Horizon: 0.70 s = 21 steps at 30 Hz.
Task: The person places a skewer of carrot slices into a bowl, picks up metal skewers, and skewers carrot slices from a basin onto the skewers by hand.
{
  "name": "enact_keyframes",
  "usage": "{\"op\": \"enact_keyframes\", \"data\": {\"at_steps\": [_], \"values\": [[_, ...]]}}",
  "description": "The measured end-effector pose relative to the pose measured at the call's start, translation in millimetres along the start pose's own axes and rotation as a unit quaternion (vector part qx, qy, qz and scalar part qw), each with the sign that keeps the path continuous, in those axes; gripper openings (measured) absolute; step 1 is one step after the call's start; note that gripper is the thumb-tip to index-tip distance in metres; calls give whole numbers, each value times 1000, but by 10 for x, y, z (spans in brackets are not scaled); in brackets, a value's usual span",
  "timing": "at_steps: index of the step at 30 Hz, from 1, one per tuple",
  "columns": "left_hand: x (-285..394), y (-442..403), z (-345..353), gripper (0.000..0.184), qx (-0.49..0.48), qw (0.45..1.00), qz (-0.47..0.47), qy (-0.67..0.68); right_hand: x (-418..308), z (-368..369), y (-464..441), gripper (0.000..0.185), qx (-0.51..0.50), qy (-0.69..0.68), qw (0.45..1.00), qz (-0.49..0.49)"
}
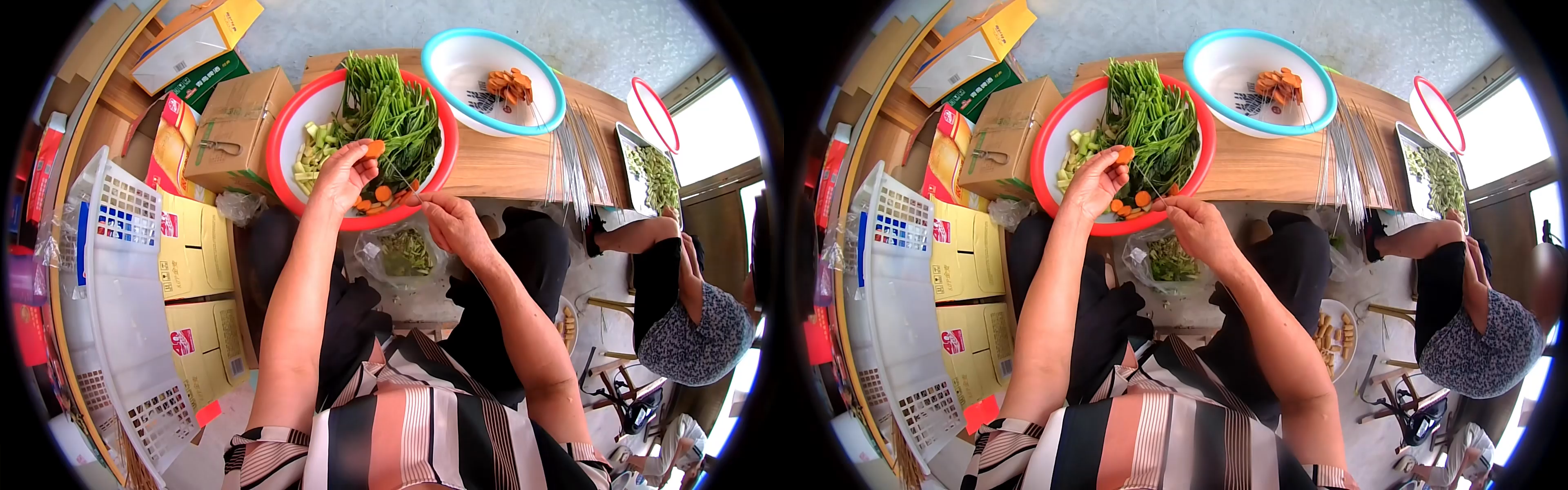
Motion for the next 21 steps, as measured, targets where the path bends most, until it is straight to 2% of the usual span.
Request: {"op": "enact_keyframes", "data": {"at_steps": [21], "values": [[50,-9,-18,15,-4,998,29,-49,16,-17,-7,25,7,21,1000,5]]}}
Point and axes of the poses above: each hand's wrist, its own y-axis away from the middle knuckle, its own z-axis out of the palm, x = y × z, the point moved 7 cm from there along -y, towards the middle knuckle, and after that the axes turned 12 degrees about -y, right-handed, at the moved point
